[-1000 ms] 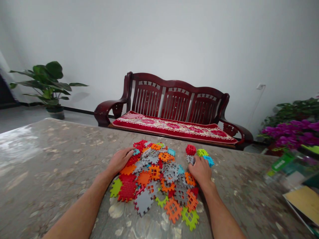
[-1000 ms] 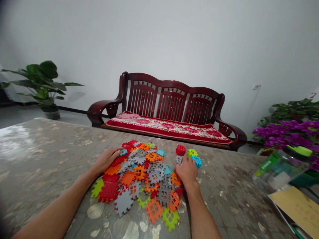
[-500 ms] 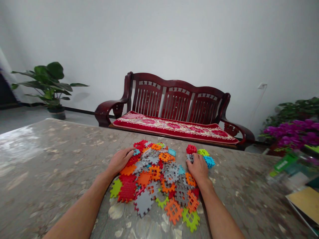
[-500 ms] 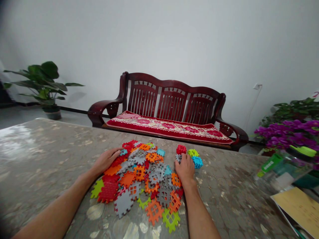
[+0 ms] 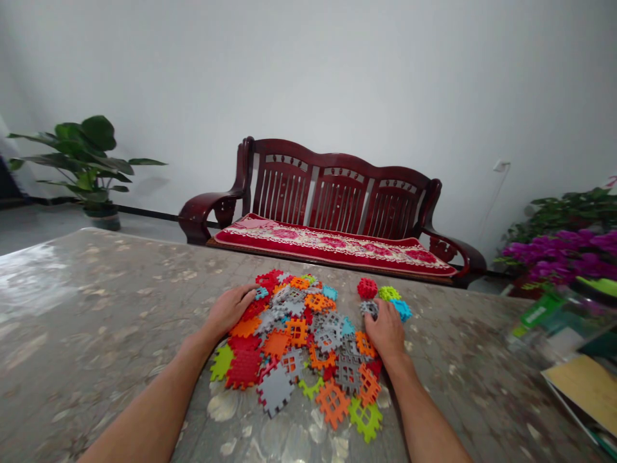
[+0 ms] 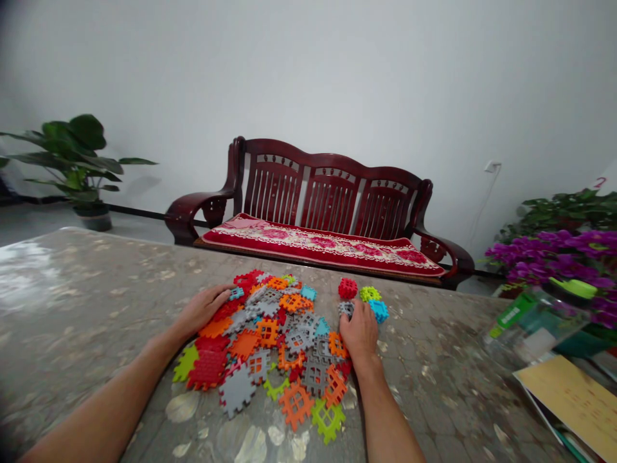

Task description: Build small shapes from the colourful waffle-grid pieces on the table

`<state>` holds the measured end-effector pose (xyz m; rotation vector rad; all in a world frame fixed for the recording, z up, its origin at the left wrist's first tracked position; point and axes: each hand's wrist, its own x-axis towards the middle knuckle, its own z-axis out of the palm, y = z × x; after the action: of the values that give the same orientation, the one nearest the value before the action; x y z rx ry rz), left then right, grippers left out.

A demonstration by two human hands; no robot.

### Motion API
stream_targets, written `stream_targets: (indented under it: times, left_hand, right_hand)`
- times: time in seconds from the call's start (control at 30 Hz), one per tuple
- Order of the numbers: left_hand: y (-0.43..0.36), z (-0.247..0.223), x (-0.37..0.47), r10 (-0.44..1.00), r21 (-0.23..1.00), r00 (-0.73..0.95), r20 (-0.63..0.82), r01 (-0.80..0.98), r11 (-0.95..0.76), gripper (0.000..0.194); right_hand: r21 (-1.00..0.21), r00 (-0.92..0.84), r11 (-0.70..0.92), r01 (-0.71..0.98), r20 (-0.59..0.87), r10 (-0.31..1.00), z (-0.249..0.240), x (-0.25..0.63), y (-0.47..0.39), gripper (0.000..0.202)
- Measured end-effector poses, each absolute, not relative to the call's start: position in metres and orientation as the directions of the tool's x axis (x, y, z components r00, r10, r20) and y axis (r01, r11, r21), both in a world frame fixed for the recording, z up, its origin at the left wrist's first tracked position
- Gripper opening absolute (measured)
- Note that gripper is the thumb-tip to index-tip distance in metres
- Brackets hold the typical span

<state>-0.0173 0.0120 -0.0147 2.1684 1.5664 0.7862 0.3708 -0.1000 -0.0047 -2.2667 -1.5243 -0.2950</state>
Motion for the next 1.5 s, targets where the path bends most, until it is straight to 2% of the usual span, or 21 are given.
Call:
stream_targets:
  times: [0.3,0.63,0.7,0.8,0.9,0.97,1.3,1.5]
  left_hand:
    - [0.008,-0.011,-0.015,0.947,0.589,0.233,0.22,0.742,-0.32,0.059]
    - [0.007,-0.008,-0.014,0.947,0.573,0.24,0.212,0.755,-0.32,0.06]
    - [0.007,-0.009,-0.014,0.947,0.577,0.234,0.219,0.752,-0.319,0.059]
    - [0.007,-0.009,-0.014,0.949,0.58,0.227,0.22,0.751,-0.314,0.058]
    - [0.008,-0.01,-0.014,0.947,0.579,0.231,0.224,0.749,-0.32,0.058]
    - [0.008,-0.01,-0.015,0.945,0.577,0.237,0.224,0.749,-0.324,0.059]
    - [0.01,-0.013,-0.015,0.944,0.586,0.229,0.238,0.741,-0.327,0.056]
    - [0.01,-0.014,-0.016,0.944,0.584,0.23,0.235,0.743,-0.327,0.057]
  right_hand:
    - [-0.223,0.381,-0.316,0.922,0.378,0.844,-0.007,0.372,-0.103,0.035]
    - [-0.159,0.379,-0.344,0.925,0.364,0.851,-0.001,0.367,-0.108,0.037]
    - [-0.159,0.355,-0.317,0.935,0.403,0.844,0.002,0.363,-0.109,0.034]
    - [-0.209,0.263,-0.189,0.96,0.422,0.868,0.006,0.354,-0.11,0.027]
    - [-0.262,0.14,-0.043,0.964,0.364,0.921,0.008,0.341,-0.11,0.021]
    - [-0.278,0.094,-0.001,0.961,0.324,0.941,0.008,0.333,-0.11,0.021]
    - [-0.357,0.112,-0.006,0.934,0.277,0.954,0.008,0.328,-0.106,0.013]
    - [-0.34,0.072,0.021,0.94,0.258,0.964,0.005,0.329,-0.106,0.021]
